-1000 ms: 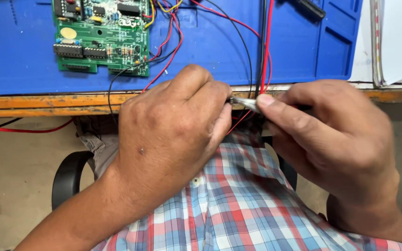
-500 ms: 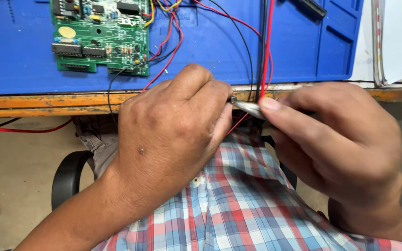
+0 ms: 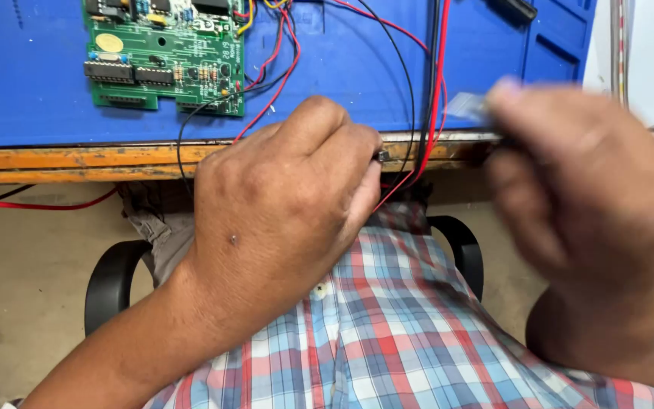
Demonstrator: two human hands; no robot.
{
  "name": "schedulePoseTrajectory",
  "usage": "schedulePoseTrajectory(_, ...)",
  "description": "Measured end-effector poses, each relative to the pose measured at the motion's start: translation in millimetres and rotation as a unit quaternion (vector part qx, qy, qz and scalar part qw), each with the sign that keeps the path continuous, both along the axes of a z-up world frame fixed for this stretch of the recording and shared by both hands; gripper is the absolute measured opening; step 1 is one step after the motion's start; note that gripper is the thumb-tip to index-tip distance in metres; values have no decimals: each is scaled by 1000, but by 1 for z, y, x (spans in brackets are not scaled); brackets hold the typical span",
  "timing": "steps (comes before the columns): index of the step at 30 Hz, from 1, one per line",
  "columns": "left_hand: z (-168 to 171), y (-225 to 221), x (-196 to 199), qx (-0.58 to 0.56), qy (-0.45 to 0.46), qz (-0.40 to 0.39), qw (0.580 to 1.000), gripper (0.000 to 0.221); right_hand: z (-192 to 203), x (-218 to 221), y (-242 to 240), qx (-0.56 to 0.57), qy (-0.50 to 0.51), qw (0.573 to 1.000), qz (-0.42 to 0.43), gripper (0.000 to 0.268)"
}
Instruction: Repairing a circuit board by trimming component leads with wire cutters
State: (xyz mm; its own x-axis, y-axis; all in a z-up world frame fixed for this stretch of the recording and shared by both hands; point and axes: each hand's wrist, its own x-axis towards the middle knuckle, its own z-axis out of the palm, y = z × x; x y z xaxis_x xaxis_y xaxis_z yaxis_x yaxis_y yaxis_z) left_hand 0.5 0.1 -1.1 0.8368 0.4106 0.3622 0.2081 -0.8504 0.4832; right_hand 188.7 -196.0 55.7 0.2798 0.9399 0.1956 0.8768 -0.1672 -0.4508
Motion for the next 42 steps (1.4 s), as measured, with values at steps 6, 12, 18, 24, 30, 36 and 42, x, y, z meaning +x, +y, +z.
schedulePoseTrajectory(6,11,7,0,-66,-12,-10,998,11,-21,1,5,113,220,958,-147,47)
schedulePoseTrajectory(12,28,24,2,-272,-39,-59,960,2,-17,23,22,85,-94,987,-97,31)
schedulePoseTrajectory(18,42,31,0,-401,-16,-68,913,2,-20,30,32,96,-131,982,-92,27)
schedulePoseTrajectory(24,48,34,-1,-543,56,-84,834,7,16,-18,37,125,27,992,7,41)
schedulePoseTrajectory(30,40,33,-4,-667,61,-161,725,16,2,-23,46,104,147,978,101,46)
schedulePoseTrajectory(36,24,29,-9,-741,38,-188,643,14,2,-32,42,95,226,967,74,37)
schedulePoseTrajectory(42,17,21,-13,-775,29,-175,607,19,4,-41,41,110,249,961,55,30)
